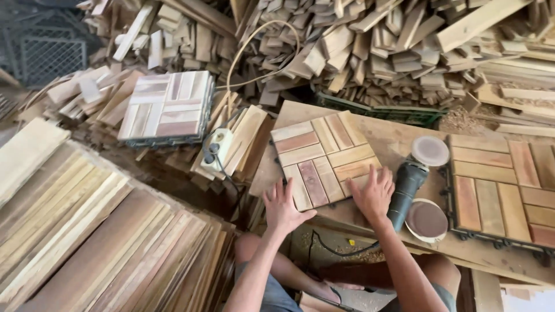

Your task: The person uses a handheld electric sander to smooth the surface of a wooden block composed of multiple smaller pieces. The person moves the sander across the wood in a consistent pattern while holding the block steady with the other hand.

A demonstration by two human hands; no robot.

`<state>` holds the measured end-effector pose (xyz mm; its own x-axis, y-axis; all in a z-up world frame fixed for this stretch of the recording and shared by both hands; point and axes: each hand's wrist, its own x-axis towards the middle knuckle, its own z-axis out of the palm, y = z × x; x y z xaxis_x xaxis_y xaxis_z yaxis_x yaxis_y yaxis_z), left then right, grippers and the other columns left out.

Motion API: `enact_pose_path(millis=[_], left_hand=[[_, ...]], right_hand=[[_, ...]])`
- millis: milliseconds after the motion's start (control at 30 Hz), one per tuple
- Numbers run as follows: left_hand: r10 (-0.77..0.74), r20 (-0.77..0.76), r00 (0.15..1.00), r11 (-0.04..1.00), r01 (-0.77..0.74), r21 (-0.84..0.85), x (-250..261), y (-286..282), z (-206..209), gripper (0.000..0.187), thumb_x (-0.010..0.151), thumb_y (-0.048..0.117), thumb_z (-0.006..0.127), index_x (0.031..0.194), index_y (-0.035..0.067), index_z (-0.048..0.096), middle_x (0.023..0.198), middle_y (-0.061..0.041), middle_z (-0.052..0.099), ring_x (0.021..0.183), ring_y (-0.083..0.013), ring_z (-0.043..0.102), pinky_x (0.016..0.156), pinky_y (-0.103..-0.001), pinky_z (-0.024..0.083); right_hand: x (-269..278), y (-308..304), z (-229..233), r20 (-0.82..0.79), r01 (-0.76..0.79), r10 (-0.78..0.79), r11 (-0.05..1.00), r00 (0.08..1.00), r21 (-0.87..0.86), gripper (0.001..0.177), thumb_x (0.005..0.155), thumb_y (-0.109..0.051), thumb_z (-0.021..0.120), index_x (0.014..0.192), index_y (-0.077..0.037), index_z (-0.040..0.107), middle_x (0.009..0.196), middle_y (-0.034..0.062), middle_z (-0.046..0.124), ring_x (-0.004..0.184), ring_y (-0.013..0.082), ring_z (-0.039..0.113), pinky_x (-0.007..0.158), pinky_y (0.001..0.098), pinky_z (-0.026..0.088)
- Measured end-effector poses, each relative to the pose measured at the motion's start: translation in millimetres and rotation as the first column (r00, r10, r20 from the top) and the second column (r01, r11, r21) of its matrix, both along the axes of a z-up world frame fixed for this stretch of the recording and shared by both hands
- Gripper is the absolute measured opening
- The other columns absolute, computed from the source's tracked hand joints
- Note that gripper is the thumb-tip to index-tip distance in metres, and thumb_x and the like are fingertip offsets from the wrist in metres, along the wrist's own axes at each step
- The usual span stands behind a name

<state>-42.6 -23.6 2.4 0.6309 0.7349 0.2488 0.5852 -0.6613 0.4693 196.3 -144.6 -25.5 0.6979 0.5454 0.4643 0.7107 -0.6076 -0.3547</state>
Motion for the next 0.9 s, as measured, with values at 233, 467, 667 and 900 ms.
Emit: enact_pose_path(millis=[233,467,667,900], left_hand=[[0.003,-0.088,0.996,1.0,-0.003,-0.004,-31,44,-17,0.095,0.074,0.05,0.074,0.152,0.009,0.041,0.145,-0.018,0.056,0.138,-0.0315,0.05,0.104,-0.066,0.038],[-0.04,-0.133,0.99,0.999,0.036,-0.035,-57,38,-5,0.08,0.085,0.033,0.066,0.153,0.001,0.04,0.145,-0.02,0.054,0.139,-0.0341,0.046,0.105,-0.054,0.042],[0.026,-0.154,0.988,0.999,-0.02,0.041,-65,-1,19,0.086,0.078,0.029,0.07,0.153,-0.002,0.039,0.153,-0.028,0.041,0.146,-0.0428,0.032,0.11,-0.061,0.029],[-0.301,-0.069,0.951,0.949,0.306,0.08,-13,-47,33,0.08,0.079,0.037,0.063,0.145,-0.006,0.048,0.157,-0.03,0.039,0.152,-0.0398,0.028,0.118,-0.067,0.009]], right_hand=[[-48,-12,-11,0.018,-0.019,0.018,0.996,1.0,0.091,0.083,0.08,-0.059,0.075,0.142,-0.007,0.057,0.136,0.0306,0.05,0.126,0.0516,0.055,0.106,0.056,0.044],[-93,-44,15,-0.163,-0.132,0.117,0.988,0.98,-0.084,0.098,0.075,-0.067,0.072,0.154,-0.016,0.045,0.15,0.0295,0.038,0.133,0.0535,0.048,0.098,0.0614,0.05],[-104,-50,26,-0.319,-0.148,0.089,0.975,0.944,-0.166,0.105,0.076,-0.073,0.067,0.16,-0.021,0.033,0.155,0.0318,0.027,0.138,0.0552,0.041,0.092,0.0694,0.053],[-103,-49,15,-0.28,-0.151,0.102,0.975,0.955,-0.163,0.106,0.076,-0.073,0.068,0.16,-0.019,0.033,0.155,0.0289,0.027,0.14,0.0544,0.039,0.096,0.0681,0.05]])
